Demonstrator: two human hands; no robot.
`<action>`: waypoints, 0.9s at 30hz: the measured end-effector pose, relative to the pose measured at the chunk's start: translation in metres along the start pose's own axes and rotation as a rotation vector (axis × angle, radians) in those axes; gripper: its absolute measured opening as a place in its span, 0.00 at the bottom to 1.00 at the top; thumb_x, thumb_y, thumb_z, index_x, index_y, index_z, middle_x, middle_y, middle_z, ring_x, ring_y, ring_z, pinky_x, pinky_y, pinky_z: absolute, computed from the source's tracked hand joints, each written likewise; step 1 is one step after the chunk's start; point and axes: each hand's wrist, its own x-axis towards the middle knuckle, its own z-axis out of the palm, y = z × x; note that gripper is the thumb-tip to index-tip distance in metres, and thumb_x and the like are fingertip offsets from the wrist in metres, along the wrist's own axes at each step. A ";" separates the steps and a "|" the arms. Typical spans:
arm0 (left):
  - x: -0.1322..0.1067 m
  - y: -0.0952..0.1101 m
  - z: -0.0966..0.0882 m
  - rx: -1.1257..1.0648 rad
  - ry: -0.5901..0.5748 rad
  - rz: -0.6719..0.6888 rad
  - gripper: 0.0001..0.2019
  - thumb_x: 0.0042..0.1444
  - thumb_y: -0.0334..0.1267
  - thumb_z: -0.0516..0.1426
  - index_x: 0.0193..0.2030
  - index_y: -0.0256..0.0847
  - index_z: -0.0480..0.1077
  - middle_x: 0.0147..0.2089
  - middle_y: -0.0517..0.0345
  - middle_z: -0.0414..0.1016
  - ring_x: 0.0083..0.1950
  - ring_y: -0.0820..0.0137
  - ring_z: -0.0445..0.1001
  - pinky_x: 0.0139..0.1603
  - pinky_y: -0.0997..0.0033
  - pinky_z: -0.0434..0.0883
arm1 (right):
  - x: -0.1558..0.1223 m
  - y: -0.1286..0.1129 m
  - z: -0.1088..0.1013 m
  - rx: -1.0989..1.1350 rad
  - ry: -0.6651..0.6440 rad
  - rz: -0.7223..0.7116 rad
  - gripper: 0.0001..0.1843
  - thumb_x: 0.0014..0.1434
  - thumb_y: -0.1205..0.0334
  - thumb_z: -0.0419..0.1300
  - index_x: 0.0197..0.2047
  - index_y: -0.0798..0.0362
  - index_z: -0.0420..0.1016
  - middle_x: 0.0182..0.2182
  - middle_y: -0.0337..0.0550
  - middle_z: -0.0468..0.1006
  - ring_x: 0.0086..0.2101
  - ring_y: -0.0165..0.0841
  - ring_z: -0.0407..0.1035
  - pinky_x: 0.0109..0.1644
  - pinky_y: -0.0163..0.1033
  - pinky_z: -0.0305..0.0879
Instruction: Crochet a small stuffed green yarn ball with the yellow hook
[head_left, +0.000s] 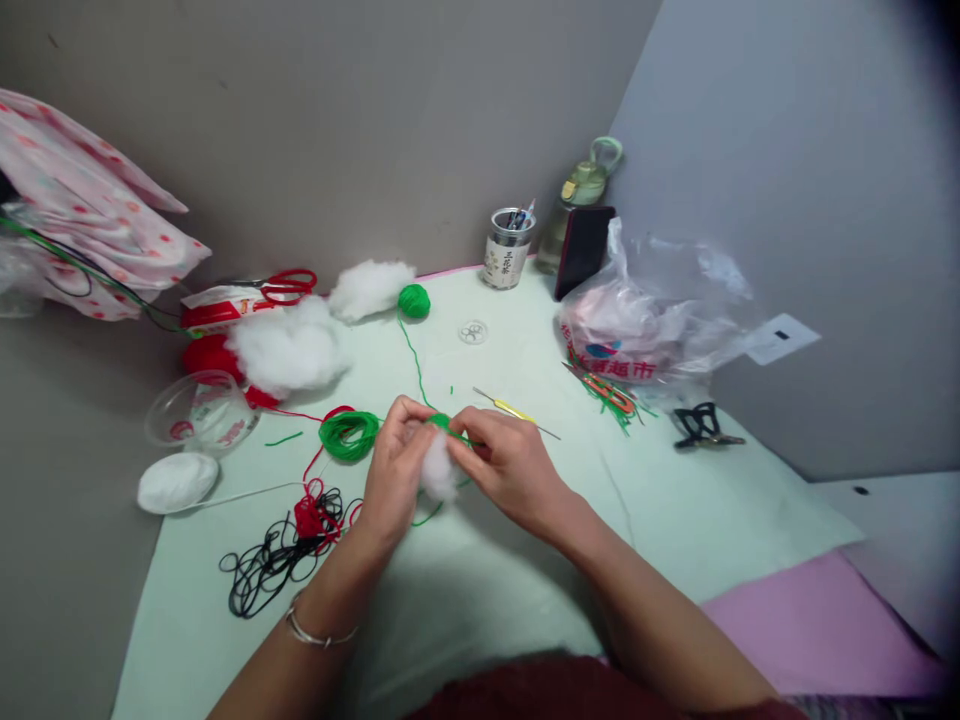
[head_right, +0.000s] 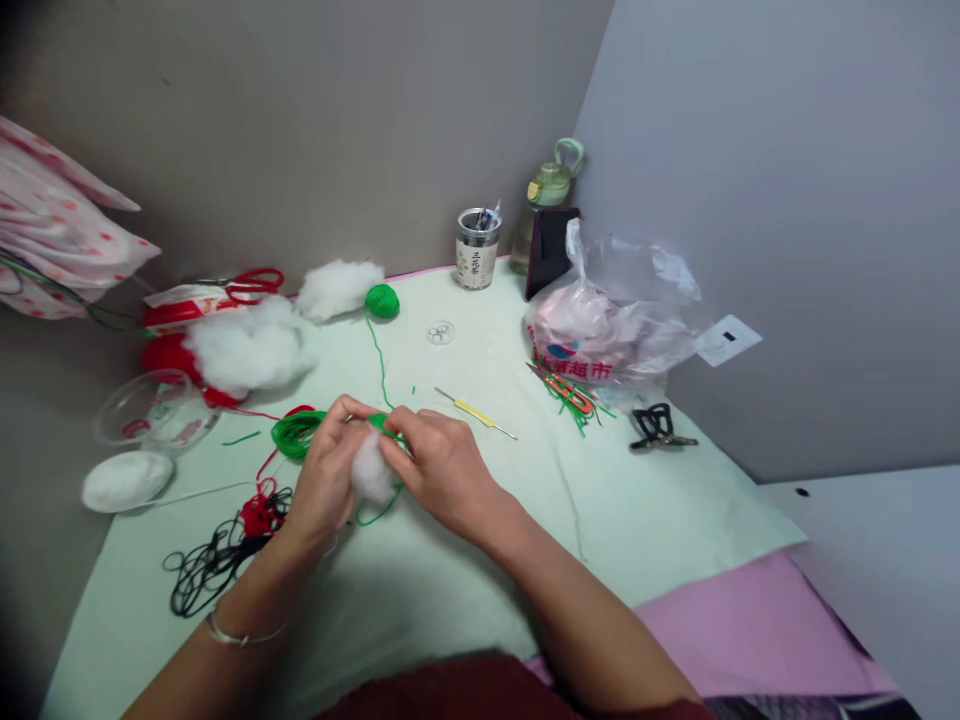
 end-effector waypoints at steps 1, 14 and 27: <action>-0.001 0.000 0.001 -0.013 -0.019 0.000 0.08 0.60 0.41 0.63 0.40 0.43 0.68 0.30 0.66 0.70 0.26 0.76 0.65 0.27 0.77 0.62 | 0.001 0.001 0.000 -0.005 0.039 0.022 0.06 0.65 0.66 0.59 0.34 0.51 0.72 0.23 0.33 0.68 0.25 0.29 0.59 0.32 0.34 0.54; 0.001 0.008 0.002 0.123 -0.043 0.174 0.08 0.56 0.36 0.66 0.39 0.41 0.71 0.37 0.58 0.78 0.36 0.71 0.74 0.37 0.73 0.69 | 0.001 -0.013 -0.014 0.433 -0.092 0.265 0.14 0.68 0.59 0.58 0.29 0.52 0.69 0.21 0.30 0.62 0.25 0.26 0.55 0.30 0.34 0.51; 0.003 0.015 0.003 -0.234 -0.023 -0.134 0.13 0.53 0.38 0.68 0.40 0.44 0.68 0.31 0.65 0.77 0.20 0.79 0.68 0.19 0.79 0.65 | 0.006 -0.003 -0.021 0.577 0.092 0.050 0.11 0.65 0.60 0.65 0.30 0.50 0.75 0.43 0.45 0.79 0.43 0.36 0.74 0.46 0.42 0.69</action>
